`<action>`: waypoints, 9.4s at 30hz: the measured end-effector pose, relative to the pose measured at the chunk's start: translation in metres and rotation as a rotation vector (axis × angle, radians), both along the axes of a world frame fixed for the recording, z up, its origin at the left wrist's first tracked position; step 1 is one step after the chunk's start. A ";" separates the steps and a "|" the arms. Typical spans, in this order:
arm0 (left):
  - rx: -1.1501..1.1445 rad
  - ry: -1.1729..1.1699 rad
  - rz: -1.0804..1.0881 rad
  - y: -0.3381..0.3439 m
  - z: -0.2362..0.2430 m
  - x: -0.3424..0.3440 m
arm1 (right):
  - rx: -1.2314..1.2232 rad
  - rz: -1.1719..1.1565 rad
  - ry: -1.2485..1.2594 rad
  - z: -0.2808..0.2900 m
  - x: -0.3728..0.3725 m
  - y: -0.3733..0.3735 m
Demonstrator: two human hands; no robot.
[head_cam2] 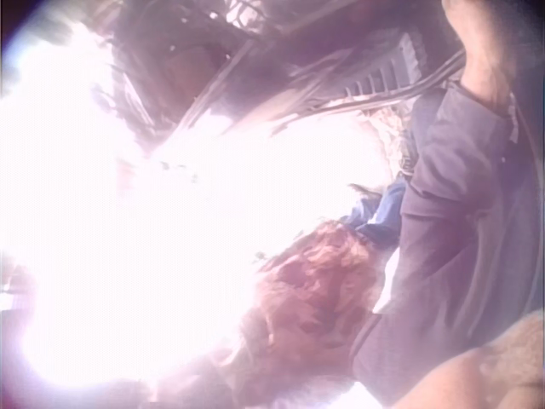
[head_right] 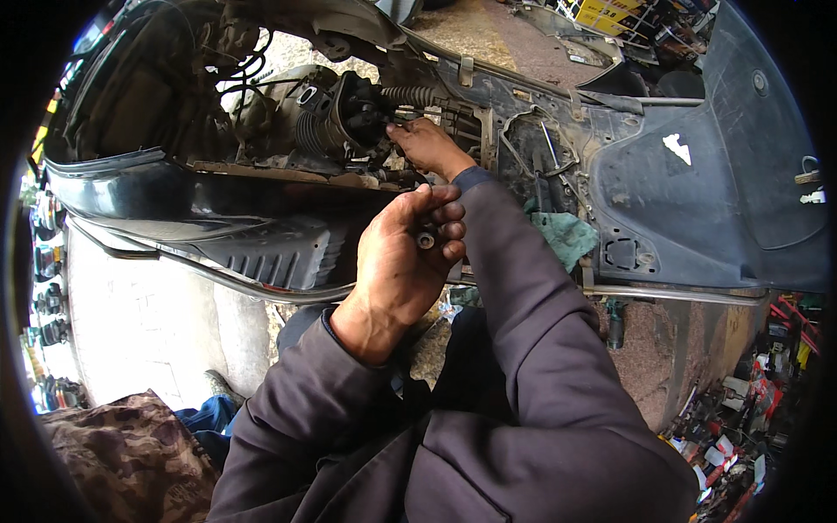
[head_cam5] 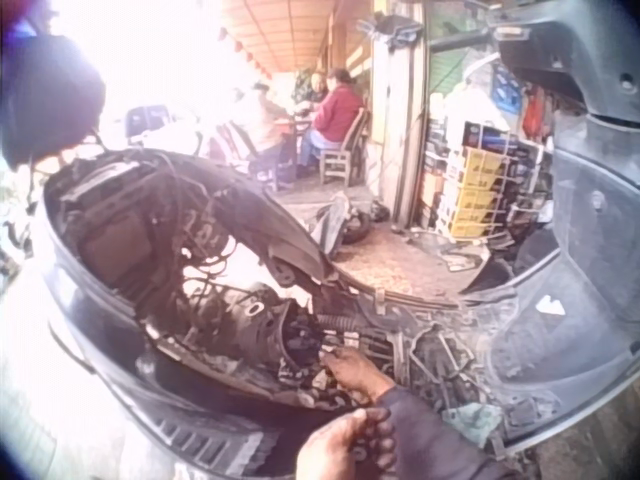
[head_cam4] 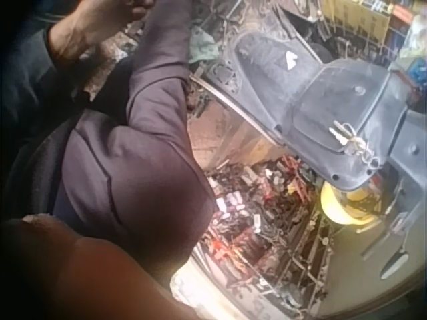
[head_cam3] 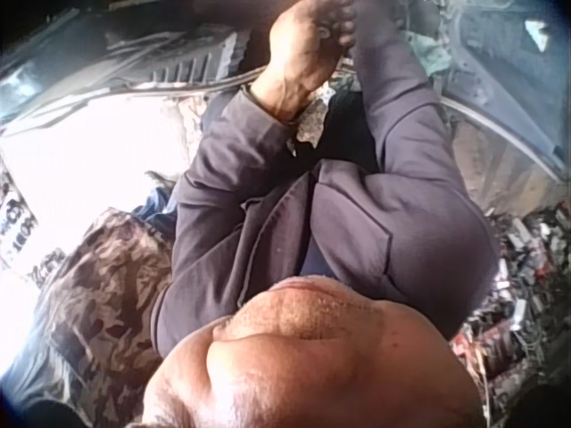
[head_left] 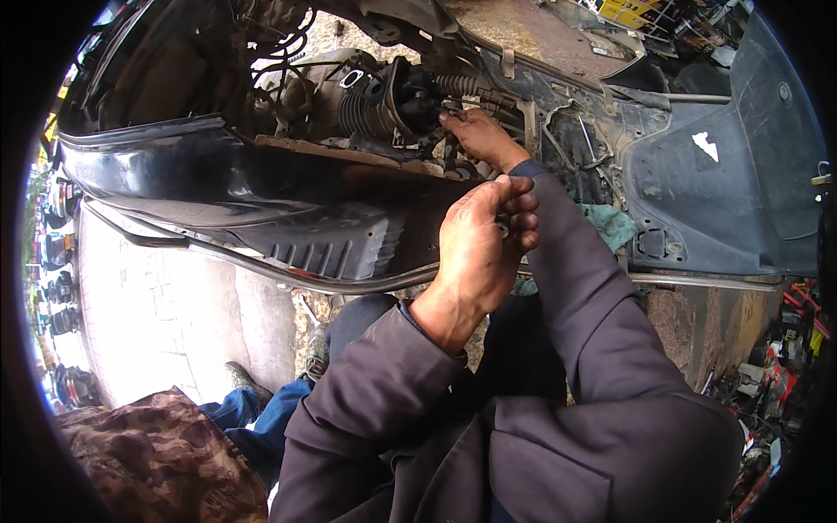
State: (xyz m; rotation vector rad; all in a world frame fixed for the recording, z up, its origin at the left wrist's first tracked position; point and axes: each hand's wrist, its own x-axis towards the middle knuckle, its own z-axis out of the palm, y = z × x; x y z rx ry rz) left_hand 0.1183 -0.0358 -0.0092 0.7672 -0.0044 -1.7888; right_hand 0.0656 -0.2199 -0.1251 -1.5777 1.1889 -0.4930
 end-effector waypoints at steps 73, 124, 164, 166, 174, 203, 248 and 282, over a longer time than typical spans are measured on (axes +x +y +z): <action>-0.278 0.155 0.004 -0.004 0.014 0.004 | -0.971 0.505 0.017 0.157 -0.087 0.123; -0.130 -0.242 -0.125 0.007 0.012 0.002 | -0.685 -0.225 0.083 -0.020 0.017 -0.038; -0.156 -0.278 -0.127 0.005 0.011 0.005 | -0.842 0.163 0.687 -0.041 0.016 -0.049; -0.159 -0.268 -0.116 0.008 0.010 0.007 | -0.720 0.056 0.305 -0.028 0.010 -0.045; -0.154 -0.167 -0.121 0.012 0.010 0.009 | -0.444 -0.650 0.398 0.047 -0.216 0.008; -0.123 -0.217 -0.165 0.011 0.019 0.016 | -0.673 -0.095 0.297 0.054 0.015 -0.083; -0.189 -0.270 -0.162 0.005 0.009 0.028 | -0.075 -0.040 -0.541 -0.002 0.040 -0.102; -0.136 -0.184 -0.106 0.008 0.022 0.034 | -0.177 0.180 -0.019 0.052 0.056 -0.079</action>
